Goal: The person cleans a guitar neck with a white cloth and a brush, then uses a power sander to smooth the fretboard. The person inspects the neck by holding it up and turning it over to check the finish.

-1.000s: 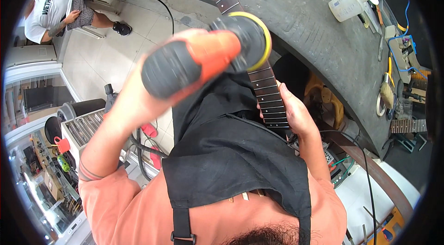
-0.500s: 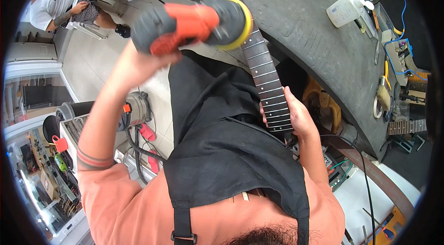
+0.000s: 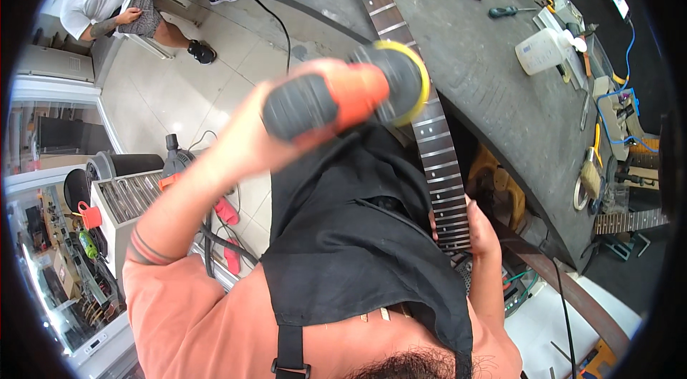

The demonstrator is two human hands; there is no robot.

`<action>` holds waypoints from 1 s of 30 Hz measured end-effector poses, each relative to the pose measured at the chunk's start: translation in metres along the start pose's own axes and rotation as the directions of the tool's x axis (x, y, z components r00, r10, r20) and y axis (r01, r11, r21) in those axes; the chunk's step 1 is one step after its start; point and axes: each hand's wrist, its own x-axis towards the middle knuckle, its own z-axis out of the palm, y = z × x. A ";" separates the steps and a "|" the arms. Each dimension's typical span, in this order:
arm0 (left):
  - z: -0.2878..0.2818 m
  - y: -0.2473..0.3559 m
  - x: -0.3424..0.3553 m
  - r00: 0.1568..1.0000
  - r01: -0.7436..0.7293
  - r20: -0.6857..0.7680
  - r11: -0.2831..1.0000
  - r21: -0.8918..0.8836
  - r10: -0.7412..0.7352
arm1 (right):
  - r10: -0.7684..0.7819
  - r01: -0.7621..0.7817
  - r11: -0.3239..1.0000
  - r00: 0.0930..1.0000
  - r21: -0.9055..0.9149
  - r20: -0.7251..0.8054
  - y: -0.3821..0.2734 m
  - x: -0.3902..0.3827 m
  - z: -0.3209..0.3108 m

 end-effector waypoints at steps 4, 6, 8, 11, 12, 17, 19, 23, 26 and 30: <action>0.006 0.021 -0.006 0.977 0.207 0.083 0.969 -0.134 -0.197 | 0.082 -0.083 0.997 0.996 0.003 0.020 0.008 -0.018 -0.014; 0.000 -0.003 0.005 0.993 0.086 -0.071 0.992 -0.087 -0.093 | 0.151 -0.152 0.988 0.987 -0.010 -0.047 0.007 -0.028 -0.017; -0.027 -0.025 0.019 0.993 0.100 -0.066 0.994 -0.039 -0.102 | 0.146 -0.149 0.987 0.987 -0.051 -0.070 0.010 -0.034 -0.020; -0.058 -0.011 0.040 0.790 0.601 -0.047 0.788 -0.132 -0.611 | 0.197 -0.198 0.979 0.980 -0.040 -0.033 0.008 -0.043 -0.025; -0.064 -0.014 0.040 0.818 0.546 -0.097 0.818 -0.182 -0.568 | 0.213 -0.213 0.975 0.977 -0.063 -0.015 0.002 -0.041 -0.025; -0.098 -0.027 0.035 0.834 0.438 -0.202 0.838 -0.324 -0.514 | 0.194 -0.176 0.973 0.975 -0.150 0.113 -0.034 -0.008 -0.015; -0.105 -0.027 0.036 0.829 0.435 -0.199 0.826 -0.358 -0.522 | 0.196 -0.191 0.979 0.979 -0.077 0.060 -0.055 0.022 0.007; -0.109 -0.027 0.036 0.819 0.441 -0.204 0.815 -0.375 -0.537 | 0.162 -0.164 0.978 0.986 -0.126 -0.027 -0.084 0.041 0.035; -0.113 -0.024 0.026 0.813 0.482 -0.203 0.827 -0.290 -0.545 | 0.147 -0.167 0.970 0.982 -0.177 -0.122 -0.069 0.029 0.028; -0.108 -0.017 0.008 0.799 0.526 -0.164 0.804 -0.277 -0.579 | 0.148 -0.192 0.956 0.968 -0.223 -0.201 -0.042 -0.005 0.012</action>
